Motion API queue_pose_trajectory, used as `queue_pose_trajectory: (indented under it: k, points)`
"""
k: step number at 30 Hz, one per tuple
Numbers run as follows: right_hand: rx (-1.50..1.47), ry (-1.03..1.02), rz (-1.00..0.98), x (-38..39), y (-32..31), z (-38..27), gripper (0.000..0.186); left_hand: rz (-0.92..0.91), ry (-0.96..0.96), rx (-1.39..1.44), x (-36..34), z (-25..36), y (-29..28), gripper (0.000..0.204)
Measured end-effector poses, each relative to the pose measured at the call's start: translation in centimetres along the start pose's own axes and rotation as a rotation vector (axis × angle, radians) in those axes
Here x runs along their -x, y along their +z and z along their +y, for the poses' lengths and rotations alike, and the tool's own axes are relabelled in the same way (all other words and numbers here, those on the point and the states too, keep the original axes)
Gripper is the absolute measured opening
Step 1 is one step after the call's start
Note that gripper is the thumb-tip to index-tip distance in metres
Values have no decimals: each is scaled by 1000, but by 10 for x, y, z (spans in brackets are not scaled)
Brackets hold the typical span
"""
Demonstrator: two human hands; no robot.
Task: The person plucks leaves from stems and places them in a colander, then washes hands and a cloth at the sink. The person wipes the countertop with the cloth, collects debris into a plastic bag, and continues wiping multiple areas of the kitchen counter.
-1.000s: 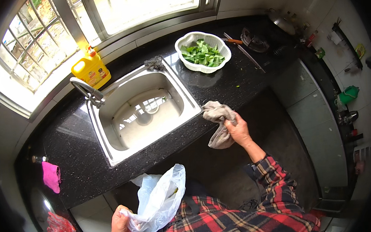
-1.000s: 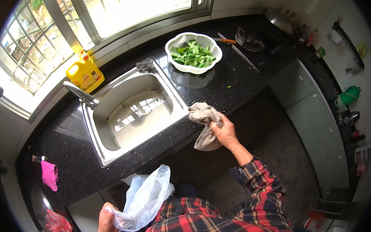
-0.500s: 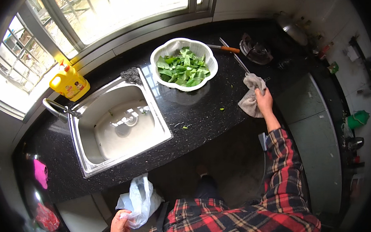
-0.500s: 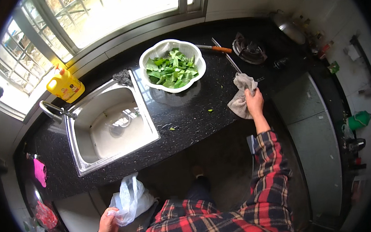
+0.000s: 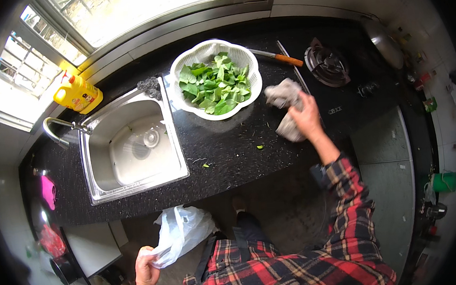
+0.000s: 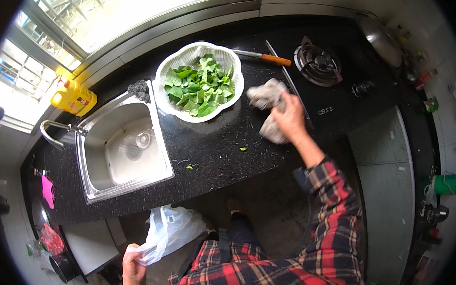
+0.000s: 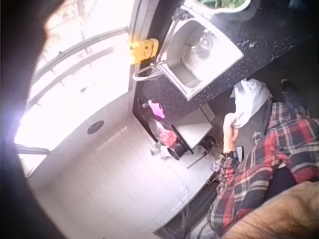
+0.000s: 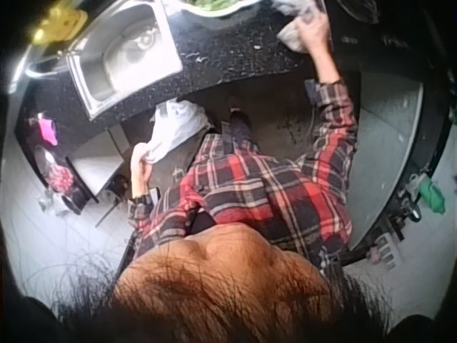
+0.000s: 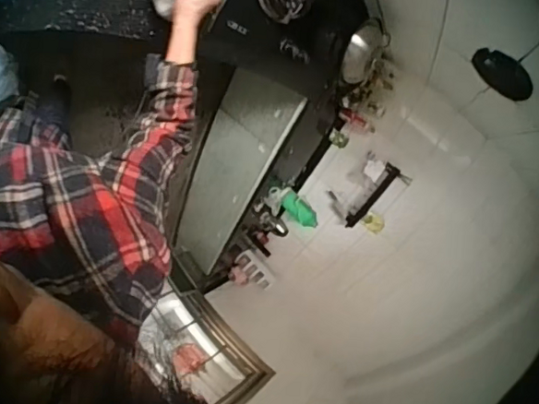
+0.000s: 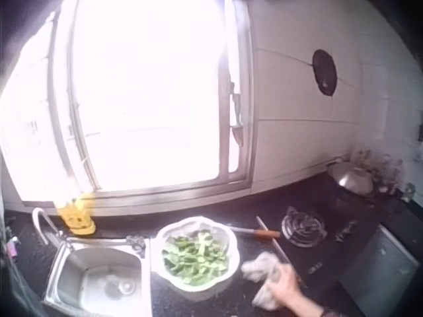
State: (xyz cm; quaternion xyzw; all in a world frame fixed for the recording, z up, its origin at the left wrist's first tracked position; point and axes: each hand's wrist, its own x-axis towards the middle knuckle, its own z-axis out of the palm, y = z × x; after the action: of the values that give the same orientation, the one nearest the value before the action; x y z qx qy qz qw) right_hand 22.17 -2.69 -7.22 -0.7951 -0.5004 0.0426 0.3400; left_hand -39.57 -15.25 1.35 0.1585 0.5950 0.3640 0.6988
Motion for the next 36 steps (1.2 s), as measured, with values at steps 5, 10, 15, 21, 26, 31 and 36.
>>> queue_pose_trajectory:
  k: [5,10,15,21,26,31,36]
  points:
    - [361,175,-102,-35,28,22,58,34,9,6,2,-27,17,20]
    - [251,-125,-195,27,41,-22,62,53,-50,7,-6,-40,34,11]
    - [110,-318,-237,83,61,-93,65,44,-100,53,-12,-44,35,11]
    - [-134,-254,-253,116,108,-165,68,28,-96,66,-15,-43,32,17]
    - [-42,-298,-129,108,56,-128,67,-26,-89,70,-17,-42,29,24]
    - [259,46,-78,114,13,-75,61,-14,-73,128,-26,-47,21,27]
    - [314,-108,-77,153,61,-112,63,-19,-75,144,-31,-55,16,31]
